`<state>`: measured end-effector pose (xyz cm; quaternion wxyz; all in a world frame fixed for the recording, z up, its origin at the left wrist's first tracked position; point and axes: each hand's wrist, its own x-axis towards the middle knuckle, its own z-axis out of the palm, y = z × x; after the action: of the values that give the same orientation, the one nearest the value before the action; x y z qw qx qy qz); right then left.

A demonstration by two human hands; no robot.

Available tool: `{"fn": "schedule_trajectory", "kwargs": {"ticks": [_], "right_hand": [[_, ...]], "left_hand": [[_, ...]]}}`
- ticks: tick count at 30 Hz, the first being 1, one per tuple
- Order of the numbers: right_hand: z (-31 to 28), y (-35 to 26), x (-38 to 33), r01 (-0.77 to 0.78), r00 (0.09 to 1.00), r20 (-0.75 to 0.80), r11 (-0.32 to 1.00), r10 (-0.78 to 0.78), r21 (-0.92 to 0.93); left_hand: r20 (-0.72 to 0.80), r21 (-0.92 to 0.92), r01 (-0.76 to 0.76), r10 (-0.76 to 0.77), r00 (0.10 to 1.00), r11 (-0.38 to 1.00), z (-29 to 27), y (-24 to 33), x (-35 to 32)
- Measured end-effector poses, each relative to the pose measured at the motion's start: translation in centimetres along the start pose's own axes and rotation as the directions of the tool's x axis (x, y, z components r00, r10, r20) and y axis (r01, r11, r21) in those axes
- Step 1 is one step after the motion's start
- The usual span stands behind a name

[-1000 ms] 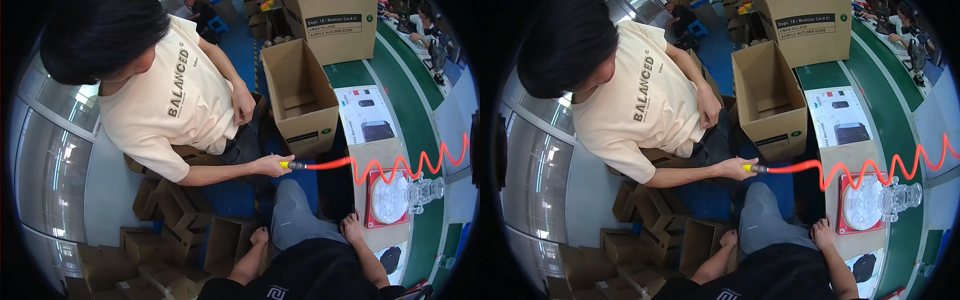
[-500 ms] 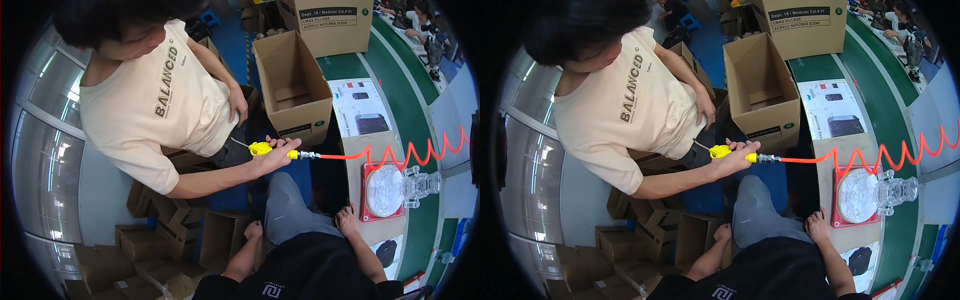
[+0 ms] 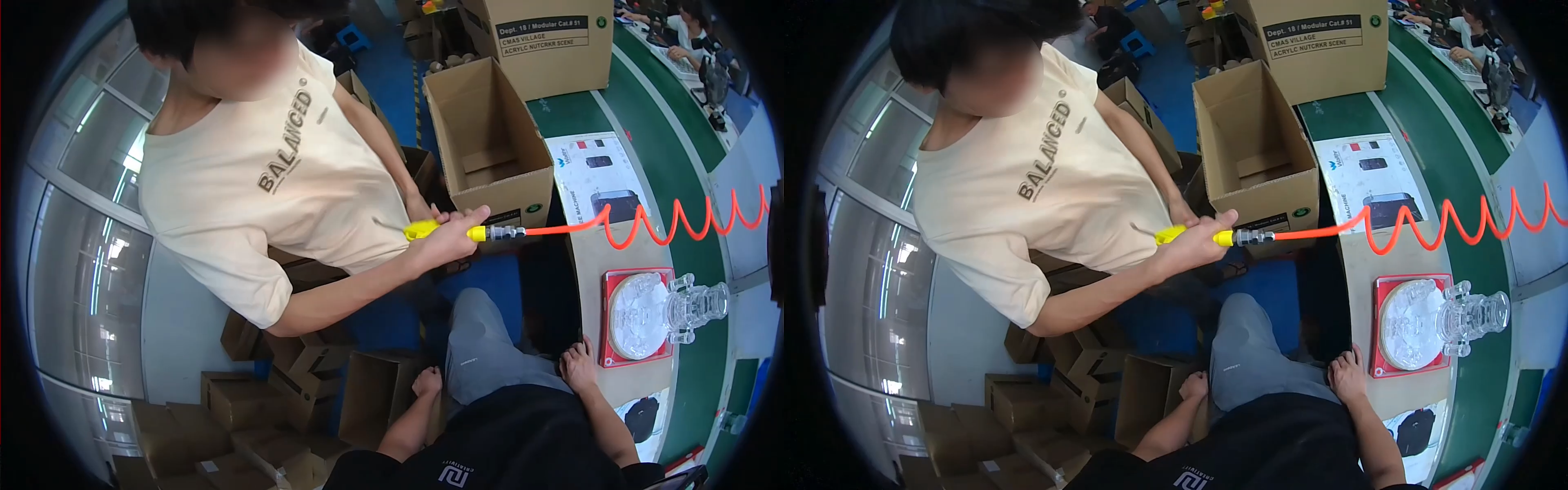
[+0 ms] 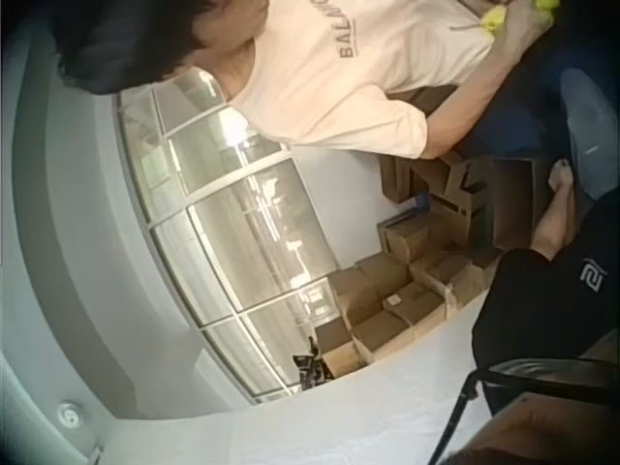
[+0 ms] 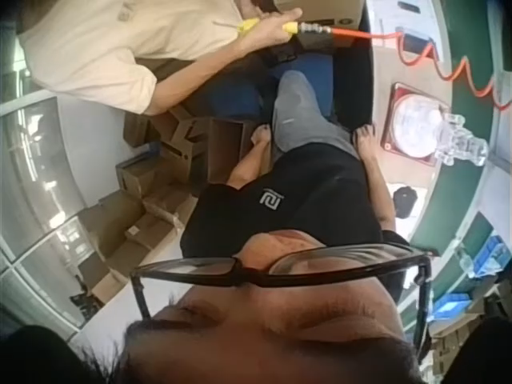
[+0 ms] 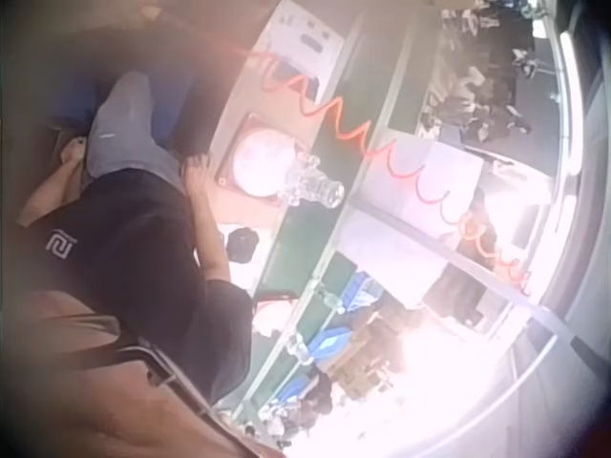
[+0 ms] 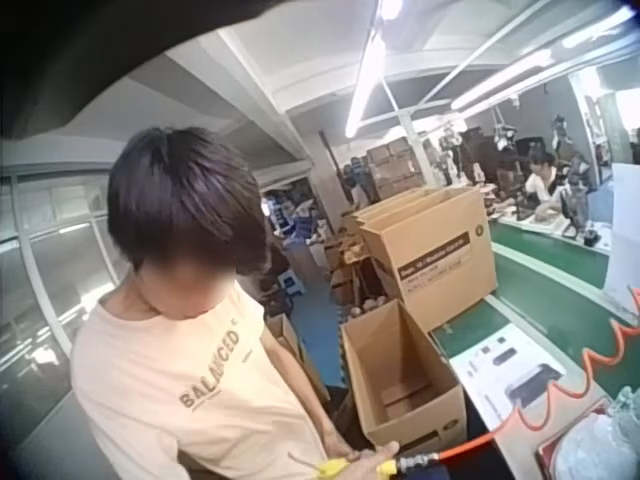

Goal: Cleaning glass components with a compressed air nozzle and packing them into cardboard boxes for shipping.

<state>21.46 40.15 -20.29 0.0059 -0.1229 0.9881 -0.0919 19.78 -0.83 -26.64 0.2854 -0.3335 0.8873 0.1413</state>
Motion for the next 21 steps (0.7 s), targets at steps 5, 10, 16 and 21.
{"fn": "schedule_trajectory", "kwargs": {"ticks": [5,10,16,21], "right_hand": [[-0.1,-0.3,0.1,0.002,1.0,-0.007,1.0,-0.002,-0.007],[0.4,0.0,-0.4,-0.006,0.999,0.033,1.0,0.005,0.007],[0.1,0.2,0.8,-0.004,0.998,0.061,1.0,0.004,0.003],[-0.3,0.2,0.7,-0.004,0.999,0.037,1.0,0.004,0.001]], "left_hand": [[-0.011,0.009,-0.006,0.006,1.0,1.0,0.0,-0.3,-0.1],[-0.004,0.016,-0.004,0.004,1.0,1.0,-0.1,-0.3,-0.2],[-0.029,-0.003,-0.016,0.016,0.999,1.0,0.1,-0.6,0.1],[-0.043,0.001,-0.034,0.034,0.998,0.999,-0.4,0.4,-0.1]]}}
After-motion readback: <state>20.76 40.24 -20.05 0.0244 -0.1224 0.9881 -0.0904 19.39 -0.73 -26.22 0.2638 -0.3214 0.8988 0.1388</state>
